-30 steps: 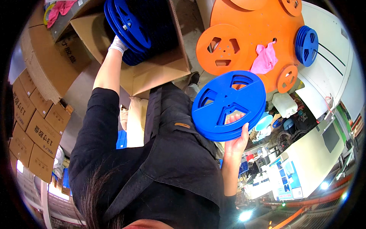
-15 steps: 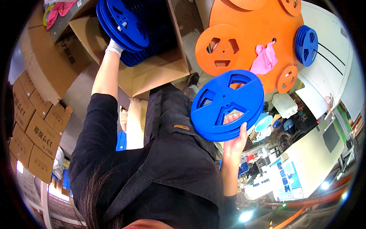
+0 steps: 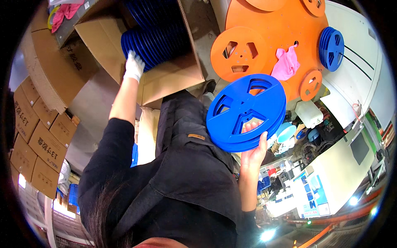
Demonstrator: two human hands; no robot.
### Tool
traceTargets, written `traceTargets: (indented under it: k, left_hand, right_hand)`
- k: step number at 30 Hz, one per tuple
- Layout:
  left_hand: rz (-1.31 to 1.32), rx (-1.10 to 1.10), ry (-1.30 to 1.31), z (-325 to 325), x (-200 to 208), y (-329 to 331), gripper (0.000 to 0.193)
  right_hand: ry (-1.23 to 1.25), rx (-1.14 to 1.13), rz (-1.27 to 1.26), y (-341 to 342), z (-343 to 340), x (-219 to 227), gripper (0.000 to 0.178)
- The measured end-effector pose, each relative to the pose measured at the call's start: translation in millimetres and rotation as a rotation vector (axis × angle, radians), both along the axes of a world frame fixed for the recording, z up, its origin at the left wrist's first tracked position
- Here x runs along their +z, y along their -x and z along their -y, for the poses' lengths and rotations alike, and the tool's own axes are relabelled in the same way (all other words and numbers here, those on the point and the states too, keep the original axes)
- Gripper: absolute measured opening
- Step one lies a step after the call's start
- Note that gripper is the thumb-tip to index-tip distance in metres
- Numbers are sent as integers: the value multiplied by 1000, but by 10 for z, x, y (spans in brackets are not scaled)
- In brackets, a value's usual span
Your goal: The person picks up blue plastic spools from a table and stacks them into a cardboard box. They handle the spools one by one, placing them into the box until it is full. Finally, they wipe a blue spool with a pink cloth.
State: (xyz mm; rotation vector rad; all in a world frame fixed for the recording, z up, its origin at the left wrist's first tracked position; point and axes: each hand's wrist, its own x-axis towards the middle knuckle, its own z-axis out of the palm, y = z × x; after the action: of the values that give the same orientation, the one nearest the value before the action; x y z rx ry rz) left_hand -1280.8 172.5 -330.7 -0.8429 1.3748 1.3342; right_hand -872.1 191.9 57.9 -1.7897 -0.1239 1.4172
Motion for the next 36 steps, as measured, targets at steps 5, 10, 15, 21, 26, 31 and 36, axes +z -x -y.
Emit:
traceTargets:
  k: [5, 10, 15, 21, 26, 31, 36]
  left_hand:
    - [102, -420, 121, 938, 20, -494, 66]
    - [100, -462, 79, 1018, 449, -840, 65]
    - [73, -482, -62, 753, 932, -872, 61]
    - [-79, -505, -334, 352, 1709, -890, 58]
    - [-222, -523, -546, 27, 2279, -1018, 50]
    - [-526, -540, -675, -197, 2778, -1231, 46]
    - [-691, -539, -758, -342, 3210, -1444, 43]
  right_hand:
    - [-38, 71, 62, 68, -24, 61, 49]
    - [-182, 157, 46, -29, -61, 199, 55]
    - [-339, 60, -117, -254, -87, 325, 55]
    - [-525, -24, -483, -509, -63, 360, 52]
    - [-698, -16, -788, -706, 38, 378, 48]
    - [-734, -123, -908, -789, 128, 418, 49]
    - [-761, -120, -942, -847, 122, 457, 41]
